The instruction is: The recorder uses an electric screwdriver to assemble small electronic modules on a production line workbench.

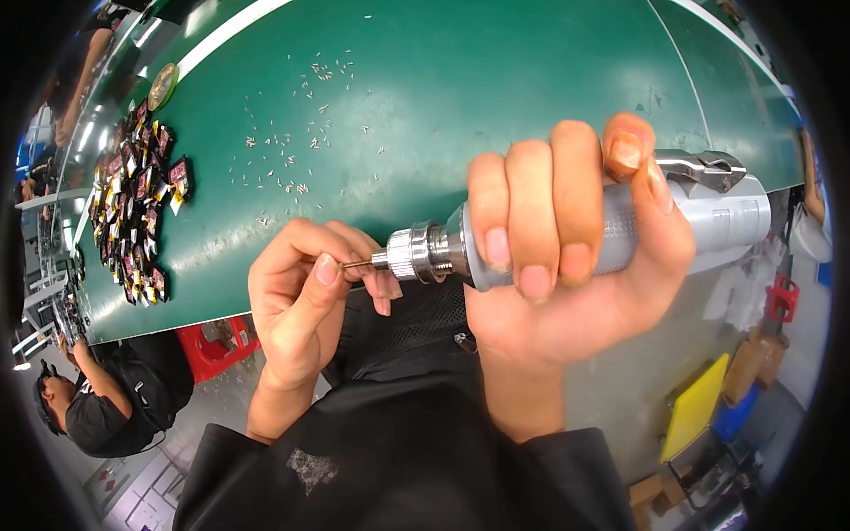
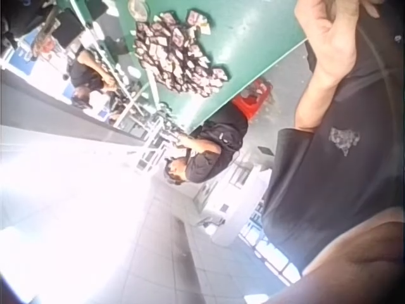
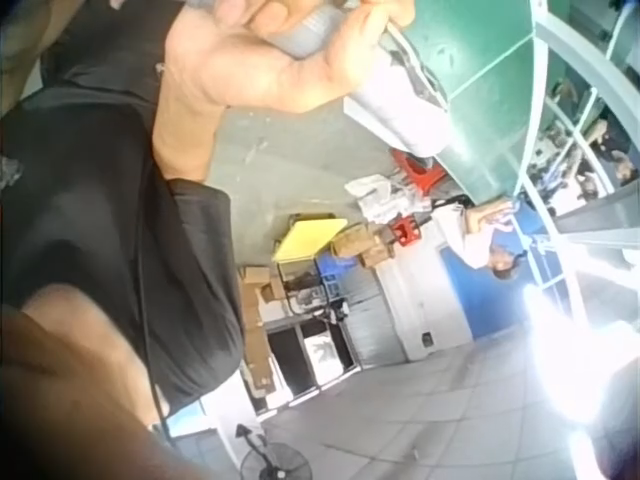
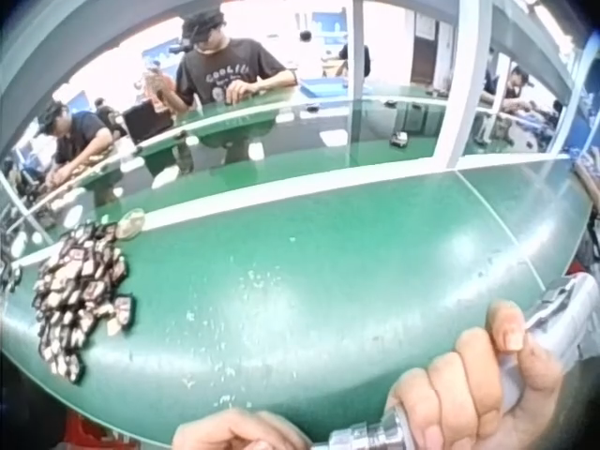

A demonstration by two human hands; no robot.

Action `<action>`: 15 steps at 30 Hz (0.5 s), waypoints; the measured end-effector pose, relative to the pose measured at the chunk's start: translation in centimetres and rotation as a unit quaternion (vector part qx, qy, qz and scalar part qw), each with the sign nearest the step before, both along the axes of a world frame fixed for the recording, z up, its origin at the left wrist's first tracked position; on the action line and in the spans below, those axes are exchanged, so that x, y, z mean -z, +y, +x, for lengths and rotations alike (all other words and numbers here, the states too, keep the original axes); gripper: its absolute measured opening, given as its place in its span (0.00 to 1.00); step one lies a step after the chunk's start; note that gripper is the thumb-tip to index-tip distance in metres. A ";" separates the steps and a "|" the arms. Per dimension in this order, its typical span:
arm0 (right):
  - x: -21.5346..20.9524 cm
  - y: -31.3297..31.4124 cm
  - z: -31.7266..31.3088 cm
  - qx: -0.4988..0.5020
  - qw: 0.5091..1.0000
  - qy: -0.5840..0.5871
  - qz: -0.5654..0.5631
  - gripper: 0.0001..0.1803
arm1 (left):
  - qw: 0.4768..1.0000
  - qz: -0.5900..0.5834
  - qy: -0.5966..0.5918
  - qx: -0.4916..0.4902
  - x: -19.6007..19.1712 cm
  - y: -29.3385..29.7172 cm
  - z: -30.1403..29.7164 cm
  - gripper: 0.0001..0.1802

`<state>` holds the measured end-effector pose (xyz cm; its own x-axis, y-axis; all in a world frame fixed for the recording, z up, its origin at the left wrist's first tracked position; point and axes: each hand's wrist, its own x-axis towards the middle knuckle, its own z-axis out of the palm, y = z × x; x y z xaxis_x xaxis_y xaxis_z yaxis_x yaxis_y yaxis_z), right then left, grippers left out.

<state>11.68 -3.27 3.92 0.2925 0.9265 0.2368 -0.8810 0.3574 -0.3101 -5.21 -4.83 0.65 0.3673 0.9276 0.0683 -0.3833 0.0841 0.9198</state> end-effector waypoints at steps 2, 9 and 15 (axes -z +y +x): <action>0.1 -0.1 -0.1 0.006 1.000 0.007 -0.006 0.06 | 1.000 -0.007 -0.011 0.008 0.0 -0.1 0.0 0.11; 0.0 -0.2 0.3 0.000 1.000 -0.031 0.000 0.06 | 0.999 -0.034 -0.030 0.004 -0.2 0.2 0.1 0.06; 0.5 0.2 1.3 0.015 0.998 -0.060 -0.011 0.06 | 0.965 0.146 0.213 -0.031 0.0 1.0 1.1 0.07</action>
